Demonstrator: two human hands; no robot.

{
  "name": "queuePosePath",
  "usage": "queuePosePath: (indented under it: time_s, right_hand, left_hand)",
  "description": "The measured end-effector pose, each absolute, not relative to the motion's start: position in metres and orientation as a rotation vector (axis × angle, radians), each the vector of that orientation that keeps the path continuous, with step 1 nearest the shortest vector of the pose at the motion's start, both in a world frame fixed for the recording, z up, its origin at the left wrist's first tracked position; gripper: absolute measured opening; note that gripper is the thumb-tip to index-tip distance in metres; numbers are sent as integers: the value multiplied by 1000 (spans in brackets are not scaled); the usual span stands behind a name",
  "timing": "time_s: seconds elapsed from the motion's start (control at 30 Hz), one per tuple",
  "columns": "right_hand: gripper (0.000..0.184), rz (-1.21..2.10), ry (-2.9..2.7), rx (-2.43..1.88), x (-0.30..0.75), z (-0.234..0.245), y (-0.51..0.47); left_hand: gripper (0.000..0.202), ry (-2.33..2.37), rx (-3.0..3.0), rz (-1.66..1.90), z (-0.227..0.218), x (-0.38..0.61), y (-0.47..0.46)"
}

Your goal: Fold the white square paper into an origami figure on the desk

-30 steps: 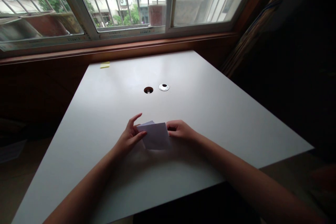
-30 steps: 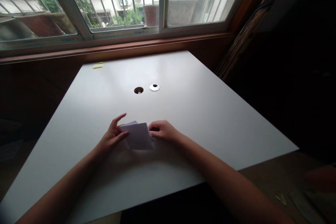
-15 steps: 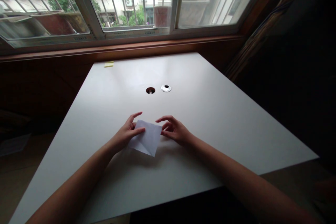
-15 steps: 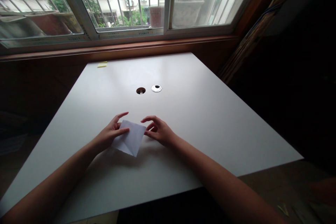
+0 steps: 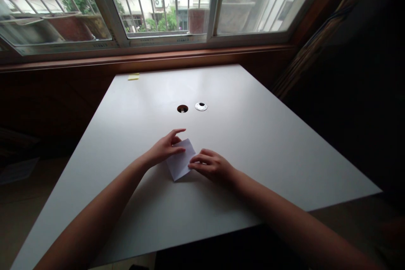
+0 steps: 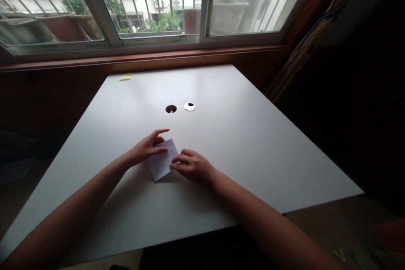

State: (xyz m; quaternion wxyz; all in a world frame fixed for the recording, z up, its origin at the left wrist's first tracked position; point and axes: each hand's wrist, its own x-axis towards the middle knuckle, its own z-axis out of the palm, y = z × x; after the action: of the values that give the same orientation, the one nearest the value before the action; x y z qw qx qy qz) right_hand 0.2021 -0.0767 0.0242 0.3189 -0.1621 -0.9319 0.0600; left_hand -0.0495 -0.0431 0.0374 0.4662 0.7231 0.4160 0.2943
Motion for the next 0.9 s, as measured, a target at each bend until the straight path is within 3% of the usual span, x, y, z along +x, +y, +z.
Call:
queuePosePath:
  time_s: [0.17,0.33,0.6,0.9]
  right_hand:
    - [18,-157,-2565,-482,216,27,-84]
    - [18,-195,-2570,-552,229,25,-93]
    - [15,204,-2499,-550,226,21,-87]
    - [12,628,-2368,-702,224,19,-73]
  left_hand:
    - [36,1128,2476,1008,39,-47,-54]
    - [20,880,2693,854,47,-58,-81]
    - [39,735,2734,701,23,-63,-99]
    - [38,666,2759,658,23,-72,-95]
